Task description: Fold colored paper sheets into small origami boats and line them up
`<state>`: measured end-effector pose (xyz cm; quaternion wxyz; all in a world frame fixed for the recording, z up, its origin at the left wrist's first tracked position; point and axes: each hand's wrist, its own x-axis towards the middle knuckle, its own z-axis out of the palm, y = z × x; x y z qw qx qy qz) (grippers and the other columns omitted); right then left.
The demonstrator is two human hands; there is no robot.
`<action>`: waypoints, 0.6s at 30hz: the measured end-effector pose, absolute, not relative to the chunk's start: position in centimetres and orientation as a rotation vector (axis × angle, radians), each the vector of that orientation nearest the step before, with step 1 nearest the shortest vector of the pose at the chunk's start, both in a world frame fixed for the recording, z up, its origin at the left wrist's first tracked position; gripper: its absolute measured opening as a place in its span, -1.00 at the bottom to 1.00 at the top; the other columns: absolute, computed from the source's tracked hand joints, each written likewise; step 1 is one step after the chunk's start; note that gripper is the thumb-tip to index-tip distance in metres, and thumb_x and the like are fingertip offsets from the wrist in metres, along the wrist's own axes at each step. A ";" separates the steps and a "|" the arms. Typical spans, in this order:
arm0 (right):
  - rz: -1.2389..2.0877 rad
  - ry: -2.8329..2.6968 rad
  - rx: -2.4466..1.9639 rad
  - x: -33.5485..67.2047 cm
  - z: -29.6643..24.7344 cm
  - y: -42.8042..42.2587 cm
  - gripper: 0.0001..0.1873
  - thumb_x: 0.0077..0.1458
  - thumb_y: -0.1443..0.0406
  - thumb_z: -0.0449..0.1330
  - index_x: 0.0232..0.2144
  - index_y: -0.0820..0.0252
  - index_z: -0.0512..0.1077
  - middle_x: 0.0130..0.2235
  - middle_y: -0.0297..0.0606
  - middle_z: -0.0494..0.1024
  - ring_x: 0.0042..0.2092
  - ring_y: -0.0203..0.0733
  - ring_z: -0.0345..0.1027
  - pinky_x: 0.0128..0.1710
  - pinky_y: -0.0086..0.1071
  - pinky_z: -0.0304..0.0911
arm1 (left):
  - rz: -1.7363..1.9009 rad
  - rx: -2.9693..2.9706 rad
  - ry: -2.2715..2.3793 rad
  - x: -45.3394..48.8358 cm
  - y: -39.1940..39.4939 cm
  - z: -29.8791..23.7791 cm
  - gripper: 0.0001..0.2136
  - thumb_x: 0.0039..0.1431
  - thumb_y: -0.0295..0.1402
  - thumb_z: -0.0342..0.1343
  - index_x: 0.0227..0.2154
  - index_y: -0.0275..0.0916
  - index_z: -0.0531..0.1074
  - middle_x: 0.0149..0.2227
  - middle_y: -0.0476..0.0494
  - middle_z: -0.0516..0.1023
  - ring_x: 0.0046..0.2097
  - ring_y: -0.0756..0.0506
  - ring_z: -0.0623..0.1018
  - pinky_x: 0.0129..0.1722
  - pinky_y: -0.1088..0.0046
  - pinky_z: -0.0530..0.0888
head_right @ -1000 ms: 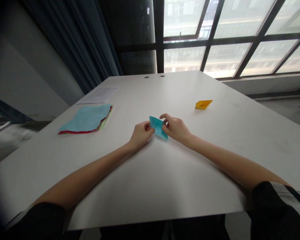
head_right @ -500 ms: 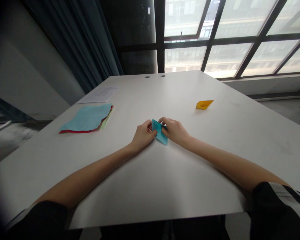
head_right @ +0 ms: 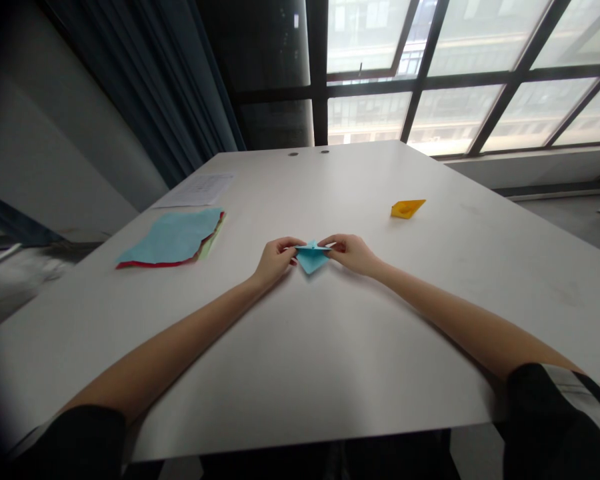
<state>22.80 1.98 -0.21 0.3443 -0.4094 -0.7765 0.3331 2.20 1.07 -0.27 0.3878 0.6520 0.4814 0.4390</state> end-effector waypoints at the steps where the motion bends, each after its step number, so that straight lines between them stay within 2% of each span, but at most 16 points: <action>1: 0.843 -2.052 -1.038 22.9 -0.2 1.9 -0.73 0.00 0.22 0.13 -0.22 0.15 0.46 -0.26 -0.27 0.57 -0.26 -0.19 0.44 -0.22 -0.30 0.36 | 1.084 1.739 1.259 2.0 1.1 -0.3 -0.74 -0.06 -0.47 -0.07 -0.37 -0.27 0.51 -0.48 -0.05 0.49 -0.49 0.01 0.43 -0.48 0.52 0.39; 4: 0.678 -2.252 -0.923 23.2 0.0 1.6 -0.72 0.04 0.23 0.10 -0.18 0.11 0.46 -0.13 -0.22 0.52 -0.16 -0.18 0.42 -0.12 -0.27 0.32 | 0.942 2.059 1.353 1.3 1.0 -0.1 -0.74 -0.06 -0.48 -0.05 -0.37 -0.23 0.53 -0.46 -0.06 0.50 -0.43 -0.03 0.43 -0.36 0.44 0.40; 8: 0.483 -2.513 -0.761 23.4 0.2 1.2 -0.66 0.05 0.20 0.12 -0.10 0.11 0.42 -0.08 -0.16 0.49 -0.07 -0.13 0.36 -0.05 -0.22 0.26 | 0.802 2.444 1.339 1.0 0.3 0.2 -0.76 -0.05 -0.51 -0.04 -0.42 -0.21 0.54 -0.29 -0.12 0.52 -0.19 -0.12 0.42 -0.11 0.33 0.36; 10: 0.442 -2.572 -0.727 23.4 0.2 1.3 -0.63 0.04 0.17 0.14 -0.09 0.14 0.42 -0.07 -0.14 0.49 -0.03 -0.11 0.32 -0.01 -0.20 0.23 | 0.759 2.552 1.359 1.1 0.0 0.4 -0.79 0.02 -0.45 -0.04 -0.44 -0.23 0.52 -0.27 -0.16 0.51 -0.16 -0.14 0.40 -0.10 0.29 0.35; 13: 0.438 -2.583 -0.705 23.4 0.0 1.4 -0.68 0.12 0.20 0.07 -0.10 0.15 0.43 -0.08 -0.16 0.49 -0.03 -0.14 0.32 0.00 -0.22 0.21 | 0.704 2.669 1.357 1.4 -0.5 0.6 -0.82 0.07 -0.33 0.00 -0.44 -0.26 0.49 -0.28 -0.18 0.49 -0.16 -0.15 0.40 -0.11 0.28 0.37; 18: 0.410 -2.546 -0.700 23.4 -0.6 1.6 -0.71 0.13 0.27 0.03 -0.11 0.15 0.40 -0.14 -0.20 0.52 -0.06 -0.17 0.33 -0.01 -0.23 0.22 | 0.612 2.826 1.173 1.6 -0.6 0.4 -0.78 0.13 -0.34 -0.03 -0.21 -0.27 0.43 -0.17 -0.16 0.49 -0.05 -0.13 0.38 -0.03 0.29 0.35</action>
